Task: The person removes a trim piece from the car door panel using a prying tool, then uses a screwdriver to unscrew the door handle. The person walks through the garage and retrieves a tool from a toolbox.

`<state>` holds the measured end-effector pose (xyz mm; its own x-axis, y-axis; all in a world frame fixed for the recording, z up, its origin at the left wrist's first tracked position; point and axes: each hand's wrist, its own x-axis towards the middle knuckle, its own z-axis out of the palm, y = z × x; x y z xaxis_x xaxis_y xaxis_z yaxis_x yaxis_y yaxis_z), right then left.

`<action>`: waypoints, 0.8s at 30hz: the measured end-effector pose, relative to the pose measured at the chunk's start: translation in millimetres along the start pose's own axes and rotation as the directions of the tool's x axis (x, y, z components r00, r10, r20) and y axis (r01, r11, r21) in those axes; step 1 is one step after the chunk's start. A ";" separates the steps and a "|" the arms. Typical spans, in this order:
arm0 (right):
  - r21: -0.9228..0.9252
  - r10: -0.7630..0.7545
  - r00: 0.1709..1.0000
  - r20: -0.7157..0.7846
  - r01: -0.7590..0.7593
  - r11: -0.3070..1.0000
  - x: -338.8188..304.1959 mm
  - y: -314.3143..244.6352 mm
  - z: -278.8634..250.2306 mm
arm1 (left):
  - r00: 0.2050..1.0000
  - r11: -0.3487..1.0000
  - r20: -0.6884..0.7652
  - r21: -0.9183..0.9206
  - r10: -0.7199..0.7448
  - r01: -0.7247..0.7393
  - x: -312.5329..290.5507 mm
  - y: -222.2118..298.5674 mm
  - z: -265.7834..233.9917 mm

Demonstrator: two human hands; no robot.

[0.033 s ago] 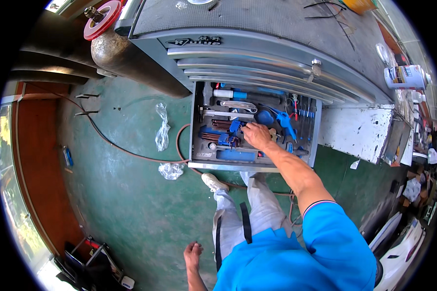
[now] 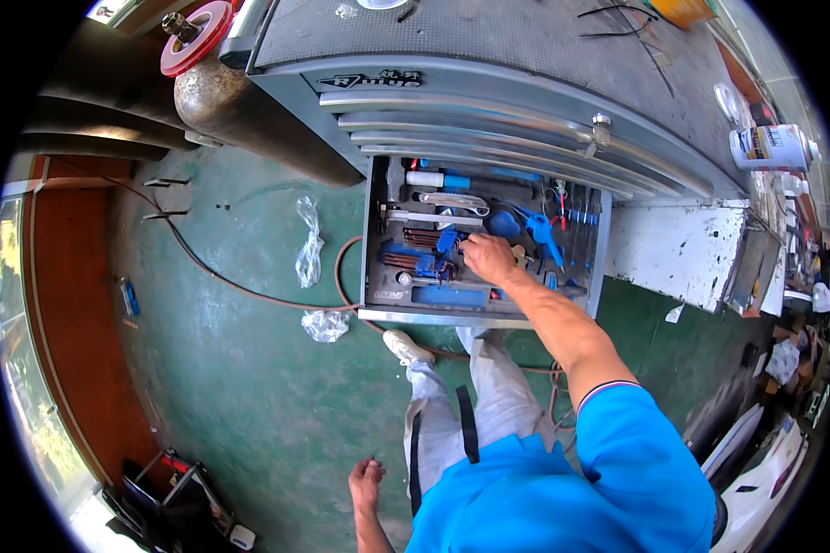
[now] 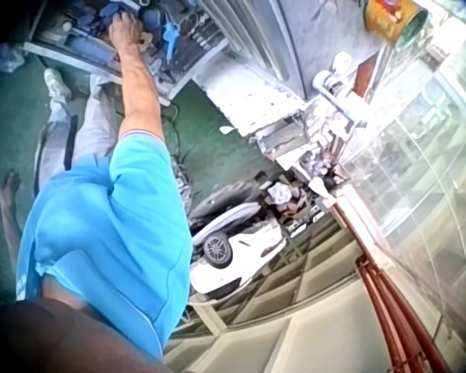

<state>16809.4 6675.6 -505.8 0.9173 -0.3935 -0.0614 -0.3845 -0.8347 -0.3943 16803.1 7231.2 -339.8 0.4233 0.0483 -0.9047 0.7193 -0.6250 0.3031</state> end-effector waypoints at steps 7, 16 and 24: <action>0.280 -0.035 0.977 0.212 -0.027 0.960 33.5 -2.3 -43.7 | 0.976 0.983 0.117 -0.018 0.182 -0.182 53.7 79.7 43.3; 0.735 0.116 0.905 0.409 -0.402 0.545 3.4 -102.5 -169.6 | 0.679 0.732 0.704 -0.573 0.209 0.369 83.4 255.4 232.4; 0.889 0.117 0.955 0.273 -0.297 0.349 -63.4 -145.9 -212.2 | 0.561 0.551 0.537 -0.818 0.630 0.164 -6.3 332.0 208.9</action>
<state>16785.3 6740.6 -249.8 0.8593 -0.3682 -0.3550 -0.3142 0.1679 -0.9344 16924.1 6860.6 -296.0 0.3949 -0.7850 -0.4773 0.9165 0.3007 0.2639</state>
